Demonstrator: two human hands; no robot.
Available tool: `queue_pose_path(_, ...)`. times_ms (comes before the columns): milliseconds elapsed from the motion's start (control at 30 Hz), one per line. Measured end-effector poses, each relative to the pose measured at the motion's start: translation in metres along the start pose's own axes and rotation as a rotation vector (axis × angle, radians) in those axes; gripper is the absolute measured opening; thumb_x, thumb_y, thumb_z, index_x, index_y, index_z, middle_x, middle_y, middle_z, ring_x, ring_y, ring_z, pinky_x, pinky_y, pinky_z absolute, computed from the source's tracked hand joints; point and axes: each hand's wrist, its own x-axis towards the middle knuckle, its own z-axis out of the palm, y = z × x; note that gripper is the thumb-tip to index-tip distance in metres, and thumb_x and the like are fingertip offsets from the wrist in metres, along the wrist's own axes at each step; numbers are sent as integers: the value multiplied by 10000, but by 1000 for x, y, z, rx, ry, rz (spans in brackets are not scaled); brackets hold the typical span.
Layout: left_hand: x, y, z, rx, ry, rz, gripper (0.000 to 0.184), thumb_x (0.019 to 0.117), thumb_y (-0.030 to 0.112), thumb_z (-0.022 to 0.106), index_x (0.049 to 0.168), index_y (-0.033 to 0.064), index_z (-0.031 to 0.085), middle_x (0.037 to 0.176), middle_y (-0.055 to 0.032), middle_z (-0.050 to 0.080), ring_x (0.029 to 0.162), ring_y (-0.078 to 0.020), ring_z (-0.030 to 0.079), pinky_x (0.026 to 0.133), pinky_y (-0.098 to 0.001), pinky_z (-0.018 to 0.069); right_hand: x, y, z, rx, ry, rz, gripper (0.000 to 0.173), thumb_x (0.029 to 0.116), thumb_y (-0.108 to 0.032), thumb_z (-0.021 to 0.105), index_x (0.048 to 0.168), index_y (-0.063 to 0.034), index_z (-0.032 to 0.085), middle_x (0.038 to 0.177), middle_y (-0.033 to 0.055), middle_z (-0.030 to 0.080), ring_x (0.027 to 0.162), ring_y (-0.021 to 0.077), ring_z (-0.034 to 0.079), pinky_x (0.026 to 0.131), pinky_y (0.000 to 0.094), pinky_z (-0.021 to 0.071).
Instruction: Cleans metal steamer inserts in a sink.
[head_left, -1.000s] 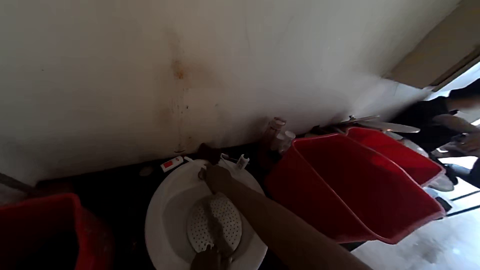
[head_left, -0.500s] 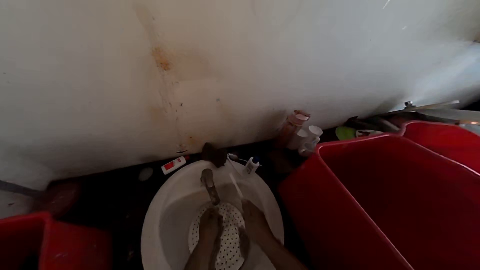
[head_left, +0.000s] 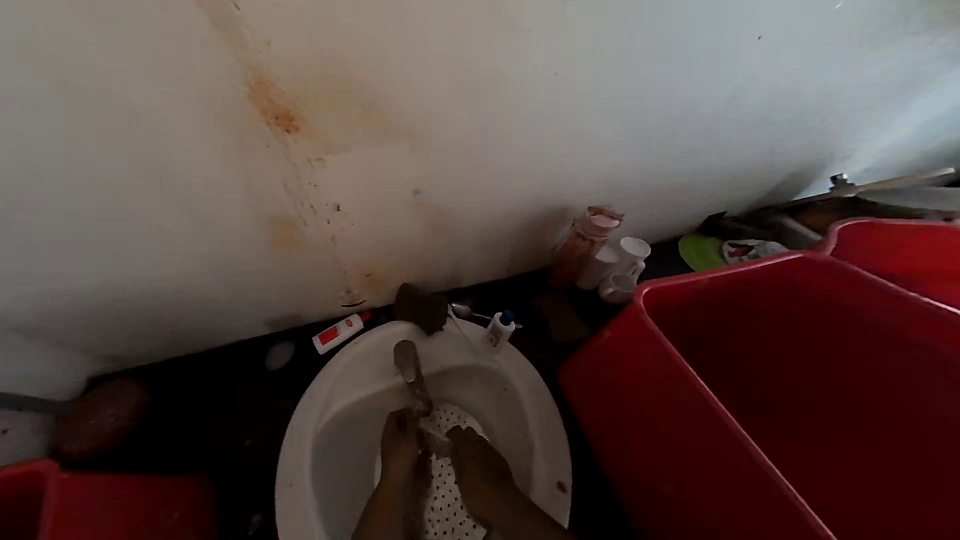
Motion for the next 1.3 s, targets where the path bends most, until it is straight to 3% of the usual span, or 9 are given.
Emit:
queue_pose_path(133, -8, 3, 11, -308, -78, -1, 291, 1047, 83, 561, 1316, -29, 570, 1046, -169, 692, 771, -205, 686, 675, -358, 598, -4, 15, 9, 111, 53, 27, 437, 1102, -316, 394, 1471, -116, 514, 1364, 187, 591, 1216, 346, 628, 988, 524, 538)
queue_pose_path(333, -21, 14, 22, -550, -199, -10, 409, 1007, -21, 562, 1406, -42, 474, 1243, -196, 676, 1044, -260, 710, 842, -379, 607, 0, 32, 4, 188, 76, -16, 449, 1105, -312, 408, 1444, -47, 535, 1375, 213, 593, 1269, 339, 601, 1075, 500, 489)
queue_pose_path(667, -24, 20, 26, -606, -130, -16, 310, 1119, 101, 366, 1261, -91, 563, 1016, -187, 740, 868, -250, 747, 756, -370, 627, -14, 30, -11, 214, -31, -51, 418, 1116, -319, 396, 1407, -52, 532, 1072, 197, 706, 996, 351, 703, 910, 534, 551)
queue_pose_path(800, -21, 19, 29, -483, -134, -108, 324, 1128, 169, 371, 1281, -42, 561, 972, -150, 699, 788, -212, 698, 696, -357, 602, -32, 33, 2, 187, 248, 20, 414, 1095, -206, 412, 1431, -9, 552, 1340, 225, 635, 1216, 359, 645, 1052, 515, 508)
queue_pose_path(900, -15, 18, 34, -361, -101, -119, 318, 1131, 191, 359, 1225, -39, 558, 841, -105, 635, 669, -166, 627, 609, -314, 552, -30, 29, 1, 236, 511, -15, 430, 1052, -93, 436, 1452, 40, 516, 1372, 260, 597, 1233, 382, 627, 1067, 494, 507)
queue_pose_path(1033, -15, 28, 42, -205, -93, -220, 439, 1091, 377, 505, 1241, -30, 573, 831, -113, 541, 654, -193, 514, 608, -357, 484, 10, -7, -56, 231, 454, 24, 589, 1064, -115, 440, 1617, -23, 263, 1469, 270, 499, 1282, 361, 588, 1080, 446, 501)
queue_pose_path(1133, -10, 26, 45, -220, -152, -186, 441, 1086, 449, 482, 1062, 16, 556, 671, -49, 491, 493, -134, 472, 453, -286, 446, 29, -32, -83, 154, 350, 71, 714, 1053, -206, 508, 1655, -94, 140, 1578, 225, 373, 1245, 331, 619, 1005, 445, 558)
queue_pose_path(1200, -10, 27, 39, -239, -224, -88, 356, 1115, 314, 449, 1189, 3, 605, 767, -52, 556, 581, -123, 508, 546, -286, 471, 22, -39, -77, 106, 348, 88, 677, 1030, -248, 540, 1639, -160, 256, 1618, 213, 318, 1167, 343, 659, 906, 473, 596)
queue_pose_path(1300, -11, 24, 25, -110, -205, 43, 276, 1084, 175, 497, 1270, 3, 605, 856, -77, 643, 672, -133, 607, 628, -308, 545, 15, -22, -36, 321, 336, 15, 456, 1042, -294, 536, 1454, -101, 521, 1399, 164, 559, 1090, 274, 675, 894, 431, 594)
